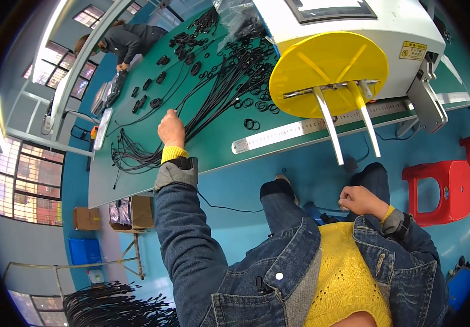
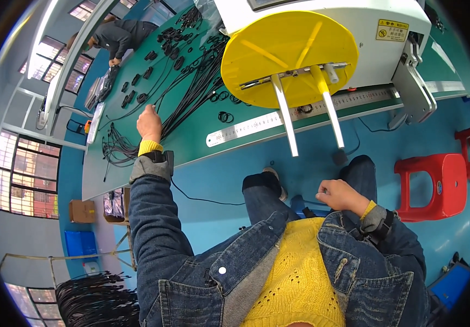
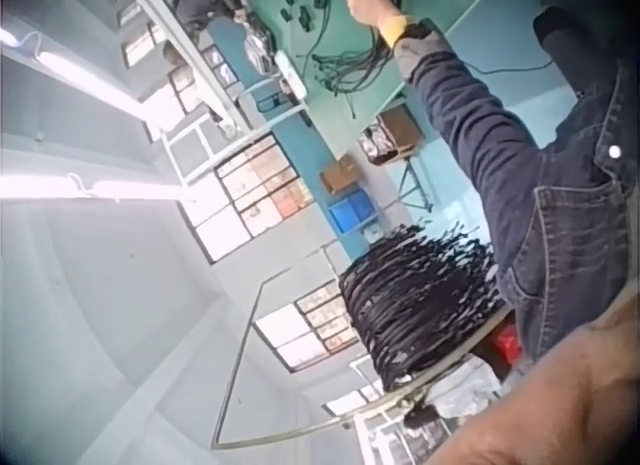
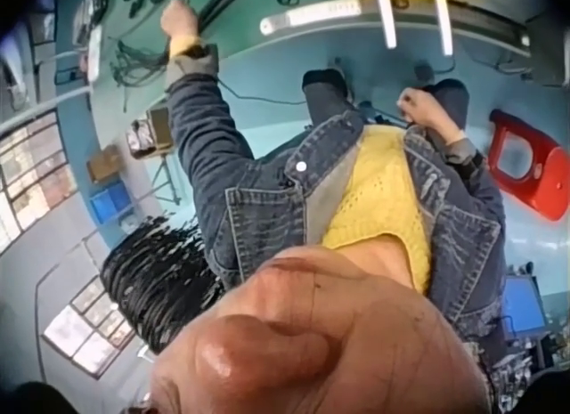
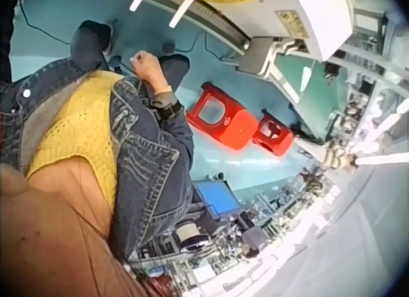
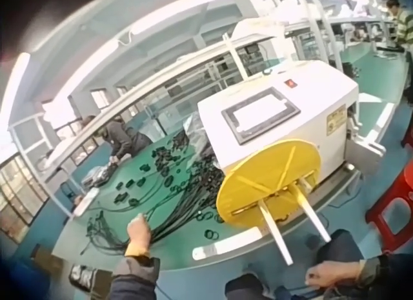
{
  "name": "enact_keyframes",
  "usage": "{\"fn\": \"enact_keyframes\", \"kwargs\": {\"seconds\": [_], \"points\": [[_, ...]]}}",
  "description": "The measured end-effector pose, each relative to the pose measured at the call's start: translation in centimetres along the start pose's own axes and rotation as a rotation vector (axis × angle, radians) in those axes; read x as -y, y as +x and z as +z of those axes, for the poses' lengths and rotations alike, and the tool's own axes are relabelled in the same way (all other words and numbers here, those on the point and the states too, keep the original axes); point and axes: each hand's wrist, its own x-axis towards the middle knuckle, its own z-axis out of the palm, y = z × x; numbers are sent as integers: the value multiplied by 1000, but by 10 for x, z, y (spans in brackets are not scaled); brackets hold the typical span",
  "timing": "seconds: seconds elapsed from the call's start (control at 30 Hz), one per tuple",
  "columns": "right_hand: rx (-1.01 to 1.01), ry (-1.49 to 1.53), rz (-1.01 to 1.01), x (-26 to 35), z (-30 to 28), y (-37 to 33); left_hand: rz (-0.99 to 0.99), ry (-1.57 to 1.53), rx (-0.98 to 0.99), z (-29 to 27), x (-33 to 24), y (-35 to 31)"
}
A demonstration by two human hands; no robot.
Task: The person picks up a cable, winds it around the rods of a machine, and removes the coiled cable. They then secure the coil with a rubber band and place it down.
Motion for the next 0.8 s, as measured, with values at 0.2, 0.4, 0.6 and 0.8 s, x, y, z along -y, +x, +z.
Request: {"fn": "enact_keyframes", "kwargs": {"seconds": [0.2,0.4,0.6,0.8], "points": [[-40,15,-36,-1,-5,-10,-102,-377,-491,-49,3,-9],[76,225,-33,30,-20,-11,-169,-958,-657,-125,-19,-117],[271,455,-491,120,-28,-8,55,-934,-579,-148,-66,-233],[448,598,-816,157,-24,-7,280,-837,-88,-128,-70,-310]]}}
